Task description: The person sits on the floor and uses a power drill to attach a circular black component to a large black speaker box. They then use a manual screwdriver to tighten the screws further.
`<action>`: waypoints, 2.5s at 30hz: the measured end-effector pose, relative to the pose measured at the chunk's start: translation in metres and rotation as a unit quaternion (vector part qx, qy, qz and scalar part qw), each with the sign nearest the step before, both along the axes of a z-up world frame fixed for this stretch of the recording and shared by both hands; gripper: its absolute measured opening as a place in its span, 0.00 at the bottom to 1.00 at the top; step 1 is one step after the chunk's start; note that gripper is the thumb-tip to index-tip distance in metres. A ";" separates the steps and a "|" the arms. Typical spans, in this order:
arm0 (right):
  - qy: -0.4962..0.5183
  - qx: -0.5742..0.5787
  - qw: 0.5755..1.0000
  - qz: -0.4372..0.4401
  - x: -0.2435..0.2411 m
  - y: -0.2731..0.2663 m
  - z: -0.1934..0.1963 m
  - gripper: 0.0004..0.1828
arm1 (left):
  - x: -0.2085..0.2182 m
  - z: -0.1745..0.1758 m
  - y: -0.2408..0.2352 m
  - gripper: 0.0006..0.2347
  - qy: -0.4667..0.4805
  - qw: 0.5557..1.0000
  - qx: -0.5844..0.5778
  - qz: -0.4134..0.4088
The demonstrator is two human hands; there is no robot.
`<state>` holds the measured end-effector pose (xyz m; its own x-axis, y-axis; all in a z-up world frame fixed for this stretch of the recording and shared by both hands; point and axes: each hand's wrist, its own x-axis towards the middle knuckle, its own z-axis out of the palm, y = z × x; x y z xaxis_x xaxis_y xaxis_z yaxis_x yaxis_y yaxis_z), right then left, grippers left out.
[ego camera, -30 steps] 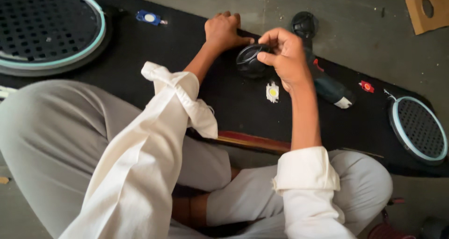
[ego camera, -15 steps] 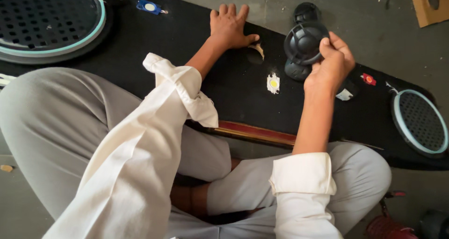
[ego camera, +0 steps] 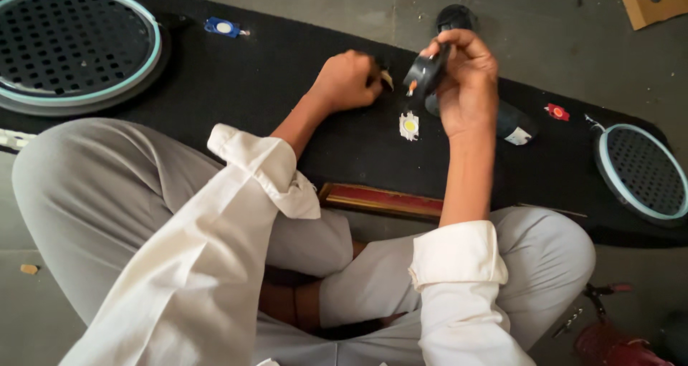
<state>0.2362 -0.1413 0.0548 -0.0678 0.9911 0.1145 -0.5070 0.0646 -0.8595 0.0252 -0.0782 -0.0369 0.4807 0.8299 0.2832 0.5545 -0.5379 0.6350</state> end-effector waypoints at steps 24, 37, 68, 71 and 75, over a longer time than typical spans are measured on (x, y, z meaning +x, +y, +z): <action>0.246 -0.041 0.966 0.073 -0.005 0.003 0.010 0.13 | -0.014 -0.008 0.027 0.07 -0.209 0.967 -0.106 0.103; -0.536 -0.111 0.837 0.024 0.012 0.120 -0.077 0.07 | -0.004 -0.012 0.048 0.24 -0.189 0.930 -0.273 0.160; -0.527 0.116 0.842 -0.022 -0.052 0.070 0.012 0.06 | 0.001 -0.006 0.037 0.16 -0.514 0.625 -0.579 -0.102; -0.585 0.200 0.783 -0.069 -0.058 0.066 0.017 0.07 | -0.005 0.009 0.033 0.21 -0.530 0.572 -0.602 -0.168; -0.618 0.236 0.744 -0.095 -0.061 0.061 0.022 0.06 | -0.008 0.027 0.025 0.30 -0.534 0.596 -0.585 -0.133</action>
<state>0.1752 -0.0805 0.0770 -0.2734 0.8658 0.4190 0.7079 0.4760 -0.5218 0.0172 -0.0534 -0.0102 0.7037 0.6942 -0.1515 -0.5071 0.6400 0.5773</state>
